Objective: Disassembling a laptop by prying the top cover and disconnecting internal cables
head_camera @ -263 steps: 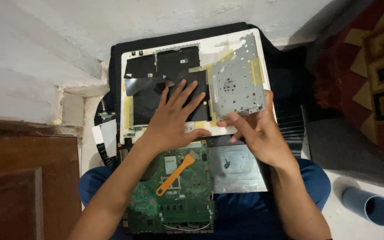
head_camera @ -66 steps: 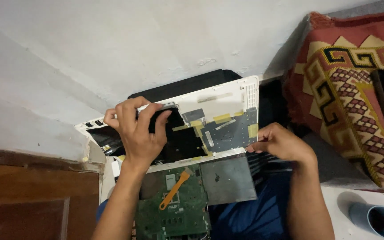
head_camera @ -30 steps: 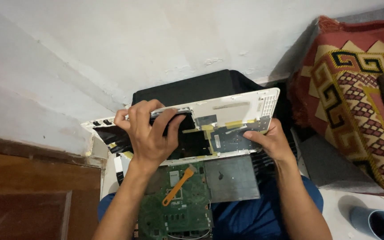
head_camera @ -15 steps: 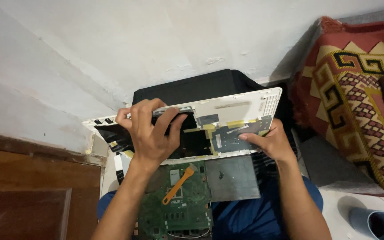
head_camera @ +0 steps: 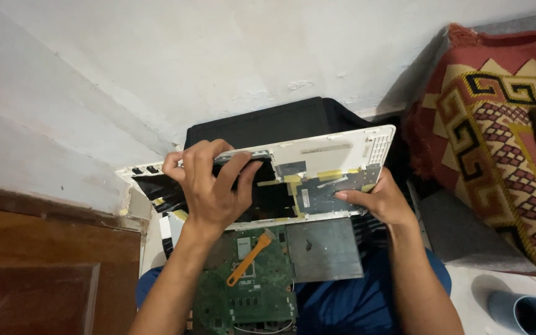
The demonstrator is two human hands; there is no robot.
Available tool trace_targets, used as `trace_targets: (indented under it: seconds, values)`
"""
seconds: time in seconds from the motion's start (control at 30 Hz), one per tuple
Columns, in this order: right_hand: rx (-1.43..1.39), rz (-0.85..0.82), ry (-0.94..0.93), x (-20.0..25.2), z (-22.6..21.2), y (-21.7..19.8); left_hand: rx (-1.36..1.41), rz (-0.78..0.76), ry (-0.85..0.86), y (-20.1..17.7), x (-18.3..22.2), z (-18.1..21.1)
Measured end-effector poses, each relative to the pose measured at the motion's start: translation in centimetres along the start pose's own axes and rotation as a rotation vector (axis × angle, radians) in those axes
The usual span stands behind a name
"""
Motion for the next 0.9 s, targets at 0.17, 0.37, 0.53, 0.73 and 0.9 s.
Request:
trace_targets:
  seconds: [0.17,0.37,0.53,0.73,0.9]
  values:
    - [-0.009,0.008,0.022,0.2,0.6,-0.3,-0.031,0.019,0.0,0.4,0.4,-0.2]
    - [0.037,0.044,0.056,1.1,3.0,-2.0,-0.038,0.05,-0.014,0.8,1.0,-0.4]
    - [0.21,0.126,0.076,1.5,2.7,-2.8,-0.076,0.05,-0.046,0.7,1.3,-0.5]
    - [1.035,0.429,-0.69,4.0,-12.2,6.2,0.104,-0.04,-0.066,-1.5,0.0,1.2]
    - [1.467,0.248,-0.464,0.9,-13.3,12.7,0.134,0.026,-0.076,-2.4,-0.2,1.1]
Point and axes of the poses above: each hand's wrist, its own x-axis away from the middle knuckle, its own y-axis out of the palm, z = x × y, the point moved 6 cm from there along -x, towards the middle knuckle, and after that the axes turned 12 degrees about -z, right-handed, at the moved point
